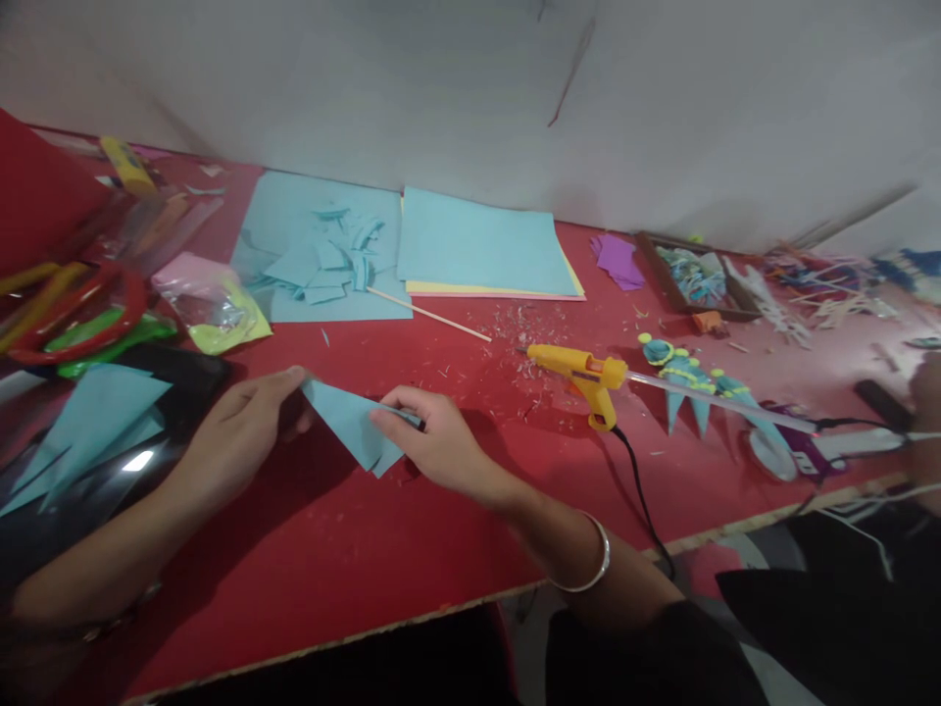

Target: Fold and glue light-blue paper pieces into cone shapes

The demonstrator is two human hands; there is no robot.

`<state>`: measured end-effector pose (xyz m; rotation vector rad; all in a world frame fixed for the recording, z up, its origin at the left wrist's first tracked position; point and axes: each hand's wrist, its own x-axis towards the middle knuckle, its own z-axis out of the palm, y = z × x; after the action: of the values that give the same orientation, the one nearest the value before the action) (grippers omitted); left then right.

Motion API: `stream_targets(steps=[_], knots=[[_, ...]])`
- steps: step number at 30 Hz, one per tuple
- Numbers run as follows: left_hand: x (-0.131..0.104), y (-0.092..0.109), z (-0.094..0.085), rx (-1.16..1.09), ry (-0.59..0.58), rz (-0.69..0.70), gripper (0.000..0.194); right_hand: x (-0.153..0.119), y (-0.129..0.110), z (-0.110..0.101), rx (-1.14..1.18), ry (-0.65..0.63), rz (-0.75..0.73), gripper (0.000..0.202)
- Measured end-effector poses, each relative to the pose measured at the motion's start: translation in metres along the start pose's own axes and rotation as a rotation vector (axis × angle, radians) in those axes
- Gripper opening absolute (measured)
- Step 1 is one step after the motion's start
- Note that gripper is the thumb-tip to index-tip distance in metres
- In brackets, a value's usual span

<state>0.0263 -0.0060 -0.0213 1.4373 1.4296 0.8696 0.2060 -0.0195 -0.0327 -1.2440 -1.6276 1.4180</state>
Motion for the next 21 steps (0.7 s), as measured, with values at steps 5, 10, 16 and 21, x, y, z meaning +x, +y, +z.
stream_targets(steps=[5, 10, 16, 21], knots=[[0.0007, 0.002, -0.0018, -0.03, -0.118, 0.062, 0.027, -0.0005, -0.0003, 0.0007, 0.006, -0.04, -0.009, 0.022], [0.0015, 0.0009, -0.0039, 0.08, -0.068, 0.086, 0.023, 0.0002, -0.0004, 0.0008, 0.005, -0.055, -0.029, 0.023], [0.0003, -0.0008, -0.0041, 0.067, -0.044, 0.008, 0.043, 0.003, -0.0005, 0.0021, -0.012, -0.046, -0.107, 0.024], [-0.0026, -0.0001, -0.003, -0.033, -0.034, 0.002, 0.06, 0.0045, 0.0005, 0.0024, -0.002, -0.046, -0.082, 0.025]])
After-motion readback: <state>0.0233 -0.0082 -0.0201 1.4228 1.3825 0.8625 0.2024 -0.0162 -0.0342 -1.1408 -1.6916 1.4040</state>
